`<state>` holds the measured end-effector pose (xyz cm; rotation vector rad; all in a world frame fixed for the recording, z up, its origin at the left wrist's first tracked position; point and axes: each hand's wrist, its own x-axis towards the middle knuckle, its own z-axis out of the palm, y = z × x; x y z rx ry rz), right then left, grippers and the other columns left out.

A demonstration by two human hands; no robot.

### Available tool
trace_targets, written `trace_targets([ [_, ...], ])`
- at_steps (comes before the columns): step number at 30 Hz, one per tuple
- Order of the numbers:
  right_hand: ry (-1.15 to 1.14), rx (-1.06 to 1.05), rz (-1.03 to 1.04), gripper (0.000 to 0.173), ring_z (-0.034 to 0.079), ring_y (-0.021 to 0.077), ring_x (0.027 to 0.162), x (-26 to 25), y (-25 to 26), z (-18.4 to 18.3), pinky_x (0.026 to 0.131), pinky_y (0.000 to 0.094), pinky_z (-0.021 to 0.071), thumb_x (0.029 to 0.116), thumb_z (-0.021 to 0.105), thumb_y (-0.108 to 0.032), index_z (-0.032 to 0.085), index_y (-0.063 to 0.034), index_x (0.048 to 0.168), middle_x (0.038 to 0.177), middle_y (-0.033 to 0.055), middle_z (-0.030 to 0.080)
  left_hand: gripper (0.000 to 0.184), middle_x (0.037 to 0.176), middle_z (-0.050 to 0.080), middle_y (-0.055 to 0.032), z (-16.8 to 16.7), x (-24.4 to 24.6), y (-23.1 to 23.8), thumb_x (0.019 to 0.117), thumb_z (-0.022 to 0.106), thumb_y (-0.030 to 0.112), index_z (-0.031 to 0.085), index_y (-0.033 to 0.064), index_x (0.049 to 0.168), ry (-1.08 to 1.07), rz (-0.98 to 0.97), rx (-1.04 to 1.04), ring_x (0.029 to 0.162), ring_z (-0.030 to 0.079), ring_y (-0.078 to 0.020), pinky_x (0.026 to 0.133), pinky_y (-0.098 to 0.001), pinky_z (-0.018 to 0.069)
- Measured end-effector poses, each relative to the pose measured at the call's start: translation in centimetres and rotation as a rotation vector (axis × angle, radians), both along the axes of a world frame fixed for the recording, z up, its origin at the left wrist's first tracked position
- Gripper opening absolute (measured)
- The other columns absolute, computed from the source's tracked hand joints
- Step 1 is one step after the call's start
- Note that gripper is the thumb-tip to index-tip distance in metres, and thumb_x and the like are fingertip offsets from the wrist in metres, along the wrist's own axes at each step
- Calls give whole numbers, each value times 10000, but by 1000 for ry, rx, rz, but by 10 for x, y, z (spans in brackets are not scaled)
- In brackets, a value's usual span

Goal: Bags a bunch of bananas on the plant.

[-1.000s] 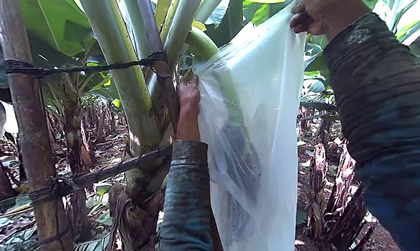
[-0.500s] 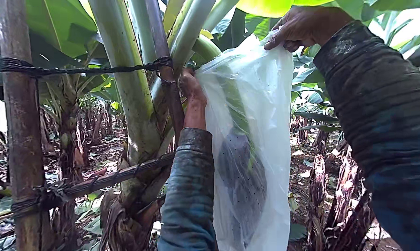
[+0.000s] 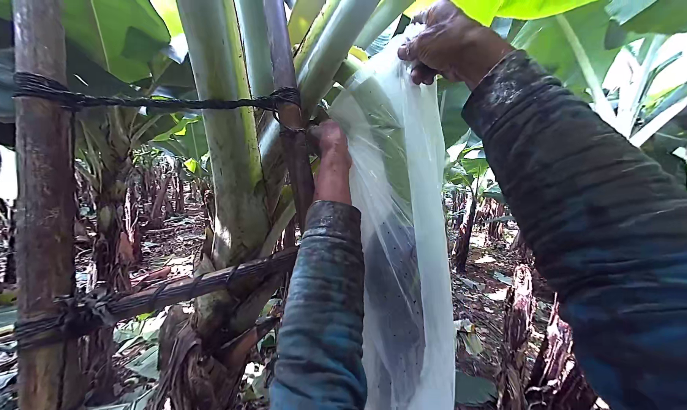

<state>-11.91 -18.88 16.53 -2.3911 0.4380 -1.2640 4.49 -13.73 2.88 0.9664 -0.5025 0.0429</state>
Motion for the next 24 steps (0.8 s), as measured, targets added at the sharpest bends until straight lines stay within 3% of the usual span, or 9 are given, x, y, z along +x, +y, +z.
trace_targets([
  [2, -17, -64, -2, 248, 561, 128, 459, 12, 2, 4, 406, 261, 499, 963, 619, -44, 567, -47, 1206, 813, 92, 630, 287, 1219, 635, -156, 2, -4, -5, 1072, 460, 170, 628, 32, 1258, -16, -26, -86, 1148, 591, -236, 971, -444, 492],
  [3, -19, -99, -37, 278, 563, 135, 460, 15, 4, 6, 411, 268, 501, 954, 608, -29, 570, -55, 1228, 832, 102, 639, 293, 1233, 642, -136, 3, -6, -4, 1082, 449, 158, 633, 42, 1278, -44, -50, -134, 1159, 592, -209, 991, -416, 490],
  [5, -24, -138, -99, 336, 558, 141, 469, 16, 5, 11, 424, 278, 498, 944, 568, -4, 559, -86, 1270, 872, 107, 637, 316, 1232, 662, -120, 7, -7, -3, 1099, 441, 214, 663, 44, 1245, -66, -101, -235, 1167, 607, -184, 1006, -399, 490],
  [8, -57, -156, -72, 187, 545, 119, 449, 15, 0, 11, 402, 266, 496, 974, 557, -27, 605, -73, 1149, 842, 79, 627, 398, 1324, 611, -114, 7, -5, -1, 1097, 410, 302, 584, 46, 1347, -149, -312, -358, 1237, 565, -179, 1055, -401, 466],
  [10, -62, -152, -69, 114, 547, 102, 432, 17, -3, 9, 392, 252, 486, 961, 578, -27, 648, -56, 1047, 786, 62, 657, 411, 1203, 670, -108, 4, 1, -7, 1040, 483, 382, 646, 67, 1248, -207, -375, -247, 1141, 634, -198, 971, -459, 534],
  [12, -32, -147, -96, 90, 573, 104, 444, 18, -2, 9, 404, 251, 498, 965, 602, -51, 661, -48, 1033, 809, 63, 696, 450, 1260, 668, -126, 3, 2, -4, 1018, 576, 437, 664, 71, 1265, -186, -404, -78, 1201, 625, -224, 1007, -500, 515],
  [16, 80, -190, -149, 104, 614, 133, 482, 23, 6, 7, 444, 282, 531, 951, 644, -122, 696, -53, 1008, 789, 66, 710, 415, 1314, 616, -159, 7, 6, -4, 1049, 582, 312, 564, 39, 1362, -112, -392, -125, 1210, 608, -243, 1009, -464, 529],
  [20, 227, -170, -165, 152, 666, 154, 576, 31, 21, 6, 553, 326, 584, 918, 596, -126, 695, -56, 1010, 758, 62, 694, 405, 1395, 576, -155, 13, 2, -6, 1059, 555, 271, 540, 50, 1398, -79, -248, -155, 1322, 536, -236, 1089, -450, 467],
  [24, 329, -189, -183, 174, 680, 174, 605, 35, 30, 10, 579, 327, 594, 1005, 537, -133, 645, -47, 1112, 826, 95, 702, 401, 1370, 593, -155, 12, 1, -10, 1014, 615, 134, 533, 31, 1393, -104, -229, -263, 1290, 561, -222, 1077, -404, 485],
])
